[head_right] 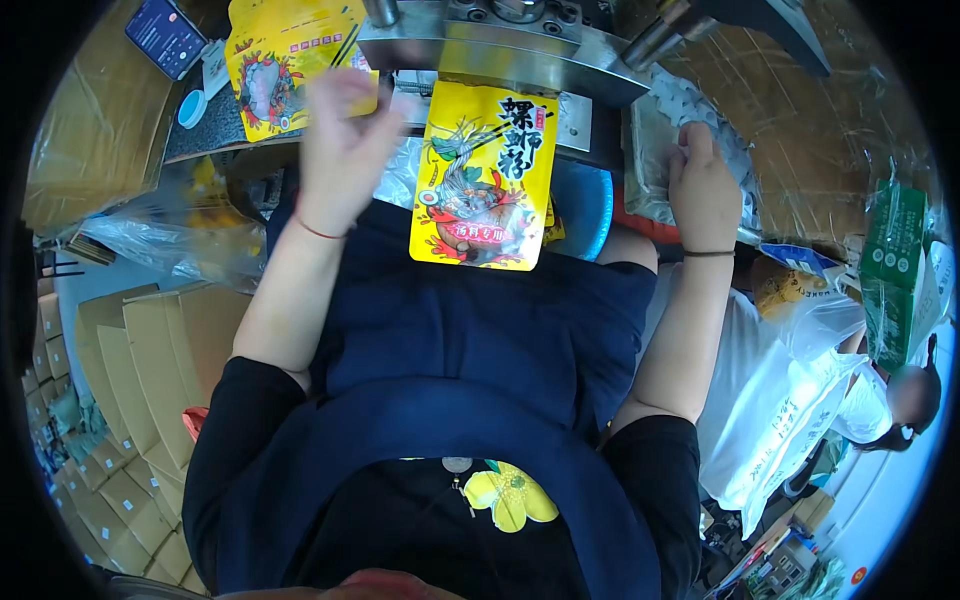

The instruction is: Using a heat sealer machine to seal small yellow plastic snack pouches.

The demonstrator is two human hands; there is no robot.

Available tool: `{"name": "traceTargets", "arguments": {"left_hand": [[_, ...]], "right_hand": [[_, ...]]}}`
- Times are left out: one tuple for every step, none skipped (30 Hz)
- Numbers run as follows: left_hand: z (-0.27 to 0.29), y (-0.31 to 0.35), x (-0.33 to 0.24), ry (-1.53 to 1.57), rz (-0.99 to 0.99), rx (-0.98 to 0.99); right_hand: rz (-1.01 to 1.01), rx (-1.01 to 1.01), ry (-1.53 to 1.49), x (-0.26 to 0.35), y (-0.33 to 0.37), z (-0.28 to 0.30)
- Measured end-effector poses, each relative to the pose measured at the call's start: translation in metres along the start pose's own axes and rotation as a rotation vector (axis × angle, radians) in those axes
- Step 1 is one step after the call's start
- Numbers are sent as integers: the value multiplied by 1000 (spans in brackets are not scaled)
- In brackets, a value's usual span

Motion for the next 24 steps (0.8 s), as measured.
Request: {"name": "traceTargets", "arguments": {"left_hand": [[19, -3, -8, -486, -190, -137], [32, -5, -12, -963, -384, -279], [37, 0, 13, -1075, -304, -92], [38, 10, 25, -1136, -286, 35], [38, 20, 34, -1193, -265, 164], [40, 28, 26, -1187, -332, 133], [47, 30, 21, -953, -258, 120], [53, 30, 17, -720, -184, 106], [56, 29, 15, -527, -190, 23], [52, 30, 11, -526, -192, 27], [44, 33, 10, -334, -24, 115], [35, 37, 9, -140, 142, 200], [29, 39, 1, -137, 23, 164], [25, 40, -4, -127, 21, 167], [22, 40, -10, -117, 41, 191], [18, 40, -14, -107, 61, 215], [12, 41, -16, -73, 24, 282], [6, 45, -21, 22, -1, 270], [0, 47, -25, 116, -25, 258], [-5, 49, -22, 129, -25, 290], [-5, 51, -23, 127, -26, 288], [-9, 54, -21, 316, 106, 346], [-13, 57, -18, 506, 239, 402], [-15, 58, -15, 511, 312, 416]], "right_hand": [[-13, 1, -2, -3, 4, -2], [8, -69, 6, -3, 6, -1], [42, -143, 5, 1, 7, 2], [48, -143, -1, 4, 6, 4], [99, -210, -25, 10, 7, 13], [141, -273, -45, 14, 12, 19], [140, -270, -47, 17, 16, 20], [163, -330, -126, 21, 21, 23], [188, -397, -200, 26, 26, 28], [196, -320, -366, 36, 31, 26], [202, -242, -530, 50, 35, 21], [318, -113, -767, 68, 35, 13], [373, 0, -876, 92, 37, 15], [419, 111, -973, 111, 40, 22], [417, 105, -970, 118, 39, 24], [447, 57, -1048, 121, 38, 28], [476, 9, -1125, 123, 36, 32], [442, 35, -1227, 125, 34, 35], [408, 39, -1306, 127, 33, 36], [373, 43, -1383, 129, 33, 37], [335, 51, -1377, 129, 33, 38], [338, 51, -1377, 127, 32, 37], [389, 17, -1270, 123, 32, 35], [438, -15, -1161, 121, 33, 35]]}}
Point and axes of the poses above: each hand's wrist, its own y-axis away from the middle knuckle, its own z-axis out of the back of the hand, x = y × z, the point moved 4 cm from there along -y, towards the middle knuckle, and after that the axes turned 8 degrees about x, right-handed, at the moved point
